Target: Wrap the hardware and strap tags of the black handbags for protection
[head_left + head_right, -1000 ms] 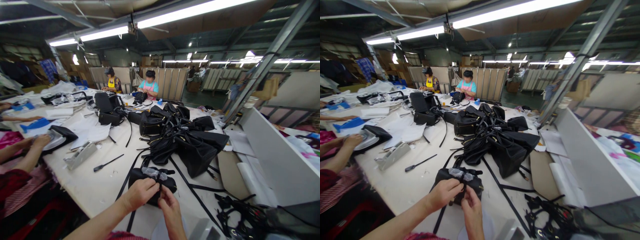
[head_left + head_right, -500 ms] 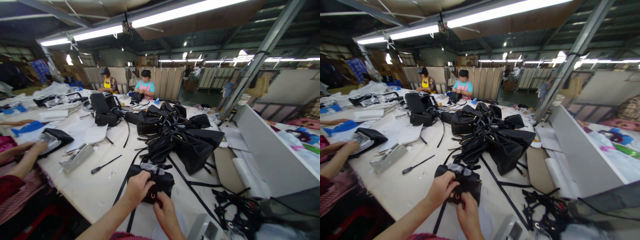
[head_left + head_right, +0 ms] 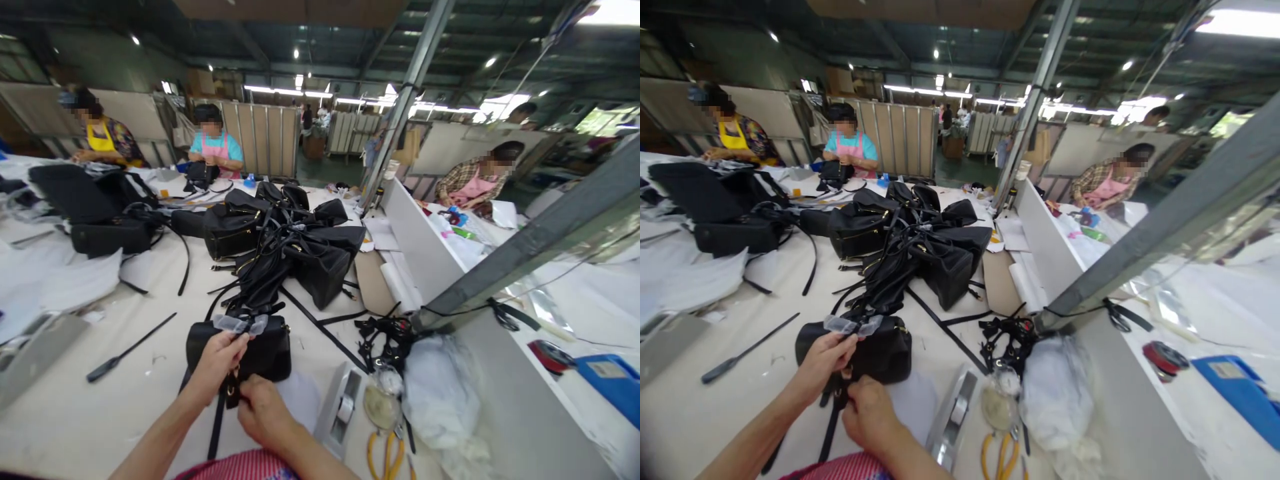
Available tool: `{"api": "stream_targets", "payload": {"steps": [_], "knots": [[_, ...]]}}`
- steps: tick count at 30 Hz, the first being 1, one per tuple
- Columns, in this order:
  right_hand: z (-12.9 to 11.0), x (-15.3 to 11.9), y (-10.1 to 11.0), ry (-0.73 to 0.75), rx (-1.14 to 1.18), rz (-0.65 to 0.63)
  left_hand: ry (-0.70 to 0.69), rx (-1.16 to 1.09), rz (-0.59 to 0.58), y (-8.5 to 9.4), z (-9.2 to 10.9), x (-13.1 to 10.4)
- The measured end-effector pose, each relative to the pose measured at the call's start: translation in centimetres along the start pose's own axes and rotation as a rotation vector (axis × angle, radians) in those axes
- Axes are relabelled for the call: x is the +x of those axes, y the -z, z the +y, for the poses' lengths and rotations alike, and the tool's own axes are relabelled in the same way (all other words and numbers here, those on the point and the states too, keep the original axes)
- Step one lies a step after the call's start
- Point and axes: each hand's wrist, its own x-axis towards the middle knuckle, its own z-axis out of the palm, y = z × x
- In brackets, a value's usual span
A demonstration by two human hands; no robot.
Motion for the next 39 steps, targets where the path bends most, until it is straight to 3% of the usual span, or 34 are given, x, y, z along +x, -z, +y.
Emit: {"api": "stream_targets", "payload": {"steps": [9,15,19,22,28,32,36,38,39], "knots": [[5.3,-6.2,5.9,-0.279,-0.004,0.202,-0.147,-0.022,0.208,1.0,0.8,3.6],[8.8,-12.1,9.8,-0.462,-0.068,0.335,-0.274,-0.344,0.250,1.3,3.4,5.1],[12.0,-16.9,12.0,-0.642,-0.224,0.502,-0.114,-0.338,0.137,1.5,2.7,4.3],[14.6,-19.4,11.7,-0.708,-0.410,0.536,-0.038,-0.253,0.065,1.7,1.3,3.5],[17.8,-20.9,8.8,-0.665,-0.651,0.492,-0.105,-0.128,0.071,1.7,0.6,3.6],[17.4,-21.8,9.5,-0.619,-0.695,0.530,-0.135,-0.065,0.058,1.5,0.7,4.1],[12.7,-20.8,9.4,-0.496,-0.555,0.711,-0.155,0.010,0.037,1.6,0.4,4.7],[9.4,-18.8,7.3,-0.408,-0.396,0.624,-0.158,0.035,0.014,1.8,0.4,4.8],[8.0,-17.5,5.6,-0.350,-0.328,0.516,-0.154,0.046,-0.001,1.9,0.4,4.9]]}}
